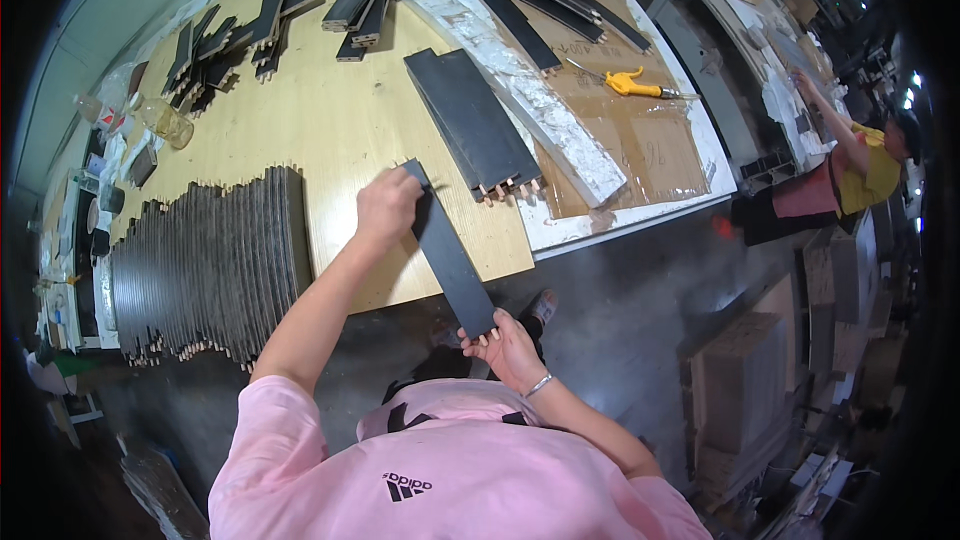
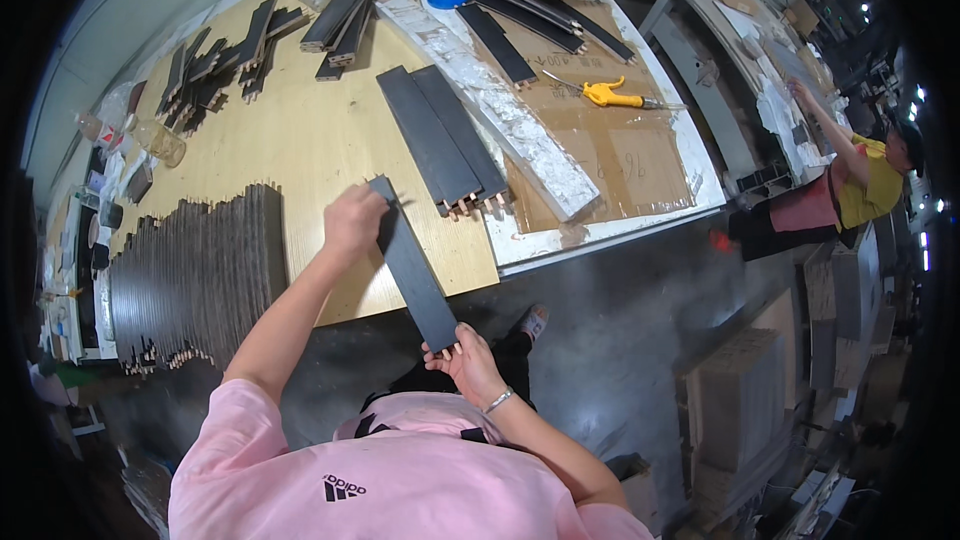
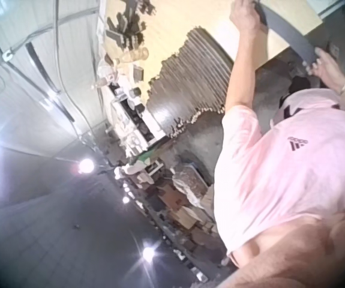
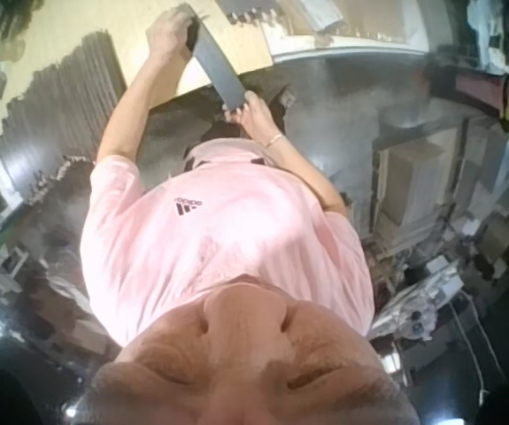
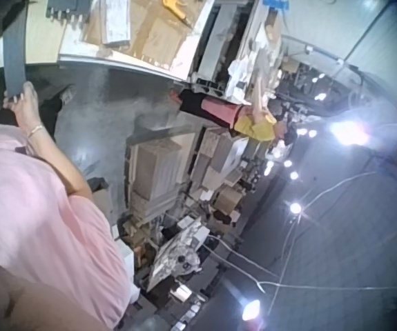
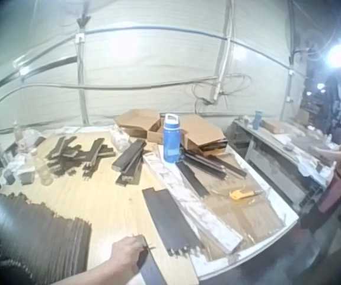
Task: The person rubs a small piece of dark material along the edges of wooden slats to sand them and then applies liquid from a bottle to the ends of the slats.
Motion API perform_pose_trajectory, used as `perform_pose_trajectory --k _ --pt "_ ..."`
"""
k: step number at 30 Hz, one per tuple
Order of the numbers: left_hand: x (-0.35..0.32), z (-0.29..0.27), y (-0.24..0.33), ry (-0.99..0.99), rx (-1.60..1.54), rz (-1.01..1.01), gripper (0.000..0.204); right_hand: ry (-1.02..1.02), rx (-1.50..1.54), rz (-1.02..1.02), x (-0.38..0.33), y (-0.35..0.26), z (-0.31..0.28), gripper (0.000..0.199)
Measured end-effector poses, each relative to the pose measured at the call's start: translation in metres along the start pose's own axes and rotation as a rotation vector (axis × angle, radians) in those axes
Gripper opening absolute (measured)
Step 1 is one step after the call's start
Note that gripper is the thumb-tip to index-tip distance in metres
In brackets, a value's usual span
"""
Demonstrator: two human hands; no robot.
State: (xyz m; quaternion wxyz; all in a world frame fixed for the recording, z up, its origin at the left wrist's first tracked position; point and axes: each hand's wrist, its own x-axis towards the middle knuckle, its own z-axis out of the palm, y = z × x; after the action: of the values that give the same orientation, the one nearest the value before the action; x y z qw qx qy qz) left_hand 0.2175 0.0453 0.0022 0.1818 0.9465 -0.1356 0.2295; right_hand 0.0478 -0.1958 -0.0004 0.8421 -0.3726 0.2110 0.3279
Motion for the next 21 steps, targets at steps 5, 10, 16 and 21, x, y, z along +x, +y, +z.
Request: perform_pose_trajectory --k 5,10,16,21 --pt "0.021 -0.002 -0.026 0.063 0.119 -0.183 0.008 -0.03 -0.003 0.009 0.001 0.002 0.003 0.034" --pt "-0.024 -0.003 0.04 -0.08 -0.108 0.02 0.008 -0.006 0.044 0.016 0.001 0.002 -0.003 0.034" --pt "0.005 -0.004 -0.015 0.03 0.07 -0.246 0.007 -0.046 0.058 0.065 0.005 0.004 0.003 0.051" --pt "-0.094 -0.021 0.117 -0.193 -0.279 0.172 0.01 -0.287 0.369 0.16 0.021 0.008 -0.037 0.078"
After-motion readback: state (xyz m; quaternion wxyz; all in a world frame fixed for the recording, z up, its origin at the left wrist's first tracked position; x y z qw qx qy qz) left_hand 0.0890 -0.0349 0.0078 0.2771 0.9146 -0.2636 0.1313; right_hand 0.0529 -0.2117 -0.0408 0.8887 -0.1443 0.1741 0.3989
